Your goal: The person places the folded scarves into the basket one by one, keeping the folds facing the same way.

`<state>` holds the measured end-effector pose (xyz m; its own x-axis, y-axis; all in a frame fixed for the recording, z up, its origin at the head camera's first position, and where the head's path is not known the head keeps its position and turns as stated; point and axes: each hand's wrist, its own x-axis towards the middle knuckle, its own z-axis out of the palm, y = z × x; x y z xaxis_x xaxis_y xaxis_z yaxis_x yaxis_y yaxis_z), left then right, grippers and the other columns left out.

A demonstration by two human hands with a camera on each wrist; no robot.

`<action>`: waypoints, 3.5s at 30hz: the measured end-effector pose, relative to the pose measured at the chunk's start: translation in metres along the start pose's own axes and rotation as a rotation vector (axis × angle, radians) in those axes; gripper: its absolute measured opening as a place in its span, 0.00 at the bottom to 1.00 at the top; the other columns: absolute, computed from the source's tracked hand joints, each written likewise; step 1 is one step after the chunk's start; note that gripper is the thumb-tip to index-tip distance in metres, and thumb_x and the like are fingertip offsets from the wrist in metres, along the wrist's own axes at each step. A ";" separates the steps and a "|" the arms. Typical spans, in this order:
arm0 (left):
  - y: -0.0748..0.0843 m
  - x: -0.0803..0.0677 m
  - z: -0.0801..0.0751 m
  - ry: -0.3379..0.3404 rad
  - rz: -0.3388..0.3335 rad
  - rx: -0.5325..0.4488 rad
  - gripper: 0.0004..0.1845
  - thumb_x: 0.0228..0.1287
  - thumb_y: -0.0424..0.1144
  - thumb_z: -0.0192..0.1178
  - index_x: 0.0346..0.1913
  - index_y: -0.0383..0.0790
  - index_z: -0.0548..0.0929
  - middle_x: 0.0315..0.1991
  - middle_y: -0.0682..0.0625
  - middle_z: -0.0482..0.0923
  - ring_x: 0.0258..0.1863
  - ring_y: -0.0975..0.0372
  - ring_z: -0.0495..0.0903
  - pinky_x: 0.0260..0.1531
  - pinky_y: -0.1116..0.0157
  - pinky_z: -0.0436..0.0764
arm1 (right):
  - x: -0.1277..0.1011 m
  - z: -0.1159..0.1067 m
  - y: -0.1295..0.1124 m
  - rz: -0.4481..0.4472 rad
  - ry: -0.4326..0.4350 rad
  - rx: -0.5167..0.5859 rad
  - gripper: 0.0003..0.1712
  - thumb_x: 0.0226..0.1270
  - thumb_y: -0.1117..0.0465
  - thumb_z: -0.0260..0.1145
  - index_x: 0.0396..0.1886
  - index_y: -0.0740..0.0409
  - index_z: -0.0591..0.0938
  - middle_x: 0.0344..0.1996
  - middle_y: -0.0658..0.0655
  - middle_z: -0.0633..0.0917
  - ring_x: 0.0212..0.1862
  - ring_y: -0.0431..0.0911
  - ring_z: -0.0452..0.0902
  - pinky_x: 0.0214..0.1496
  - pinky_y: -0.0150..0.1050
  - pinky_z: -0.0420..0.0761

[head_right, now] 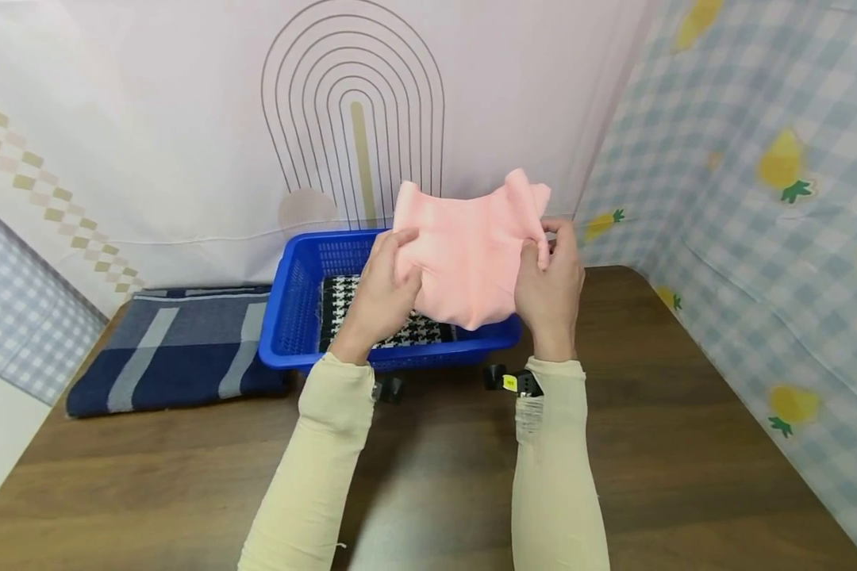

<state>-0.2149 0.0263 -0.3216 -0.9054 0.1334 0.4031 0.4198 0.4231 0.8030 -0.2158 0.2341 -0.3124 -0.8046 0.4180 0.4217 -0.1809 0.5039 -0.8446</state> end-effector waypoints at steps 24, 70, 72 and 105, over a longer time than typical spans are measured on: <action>-0.029 -0.017 -0.042 -0.032 -0.017 0.151 0.27 0.73 0.31 0.54 0.73 0.35 0.67 0.74 0.43 0.63 0.74 0.53 0.65 0.74 0.54 0.65 | -0.009 0.049 0.005 -0.085 -0.155 0.023 0.17 0.76 0.58 0.55 0.59 0.58 0.76 0.44 0.66 0.83 0.42 0.59 0.77 0.44 0.44 0.71; -0.061 -0.020 -0.068 -0.272 -0.582 0.458 0.35 0.74 0.46 0.59 0.75 0.30 0.62 0.74 0.36 0.60 0.55 0.48 0.77 0.63 0.52 0.77 | -0.020 0.088 0.014 0.132 -0.616 -0.444 0.25 0.84 0.58 0.46 0.75 0.60 0.66 0.65 0.67 0.77 0.59 0.61 0.78 0.62 0.59 0.79; -0.061 -0.021 -0.067 -0.281 -0.619 0.504 0.39 0.74 0.49 0.59 0.77 0.30 0.59 0.75 0.33 0.58 0.59 0.46 0.74 0.66 0.49 0.75 | -0.019 0.088 0.014 0.144 -0.620 -0.464 0.26 0.83 0.59 0.47 0.75 0.60 0.66 0.68 0.67 0.76 0.62 0.61 0.77 0.65 0.60 0.77; -0.047 -0.032 -0.078 -0.289 -0.629 0.656 0.22 0.80 0.43 0.49 0.67 0.32 0.72 0.59 0.34 0.76 0.53 0.46 0.76 0.61 0.47 0.78 | -0.024 0.086 0.010 0.104 -0.659 -0.482 0.30 0.80 0.57 0.51 0.78 0.59 0.64 0.74 0.66 0.70 0.70 0.63 0.71 0.71 0.64 0.70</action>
<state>-0.2010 -0.0674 -0.3375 -0.9706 -0.1104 -0.2137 -0.1890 0.8995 0.3938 -0.2475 0.1639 -0.3591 -0.9980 0.0269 -0.0574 0.0549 0.8193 -0.5707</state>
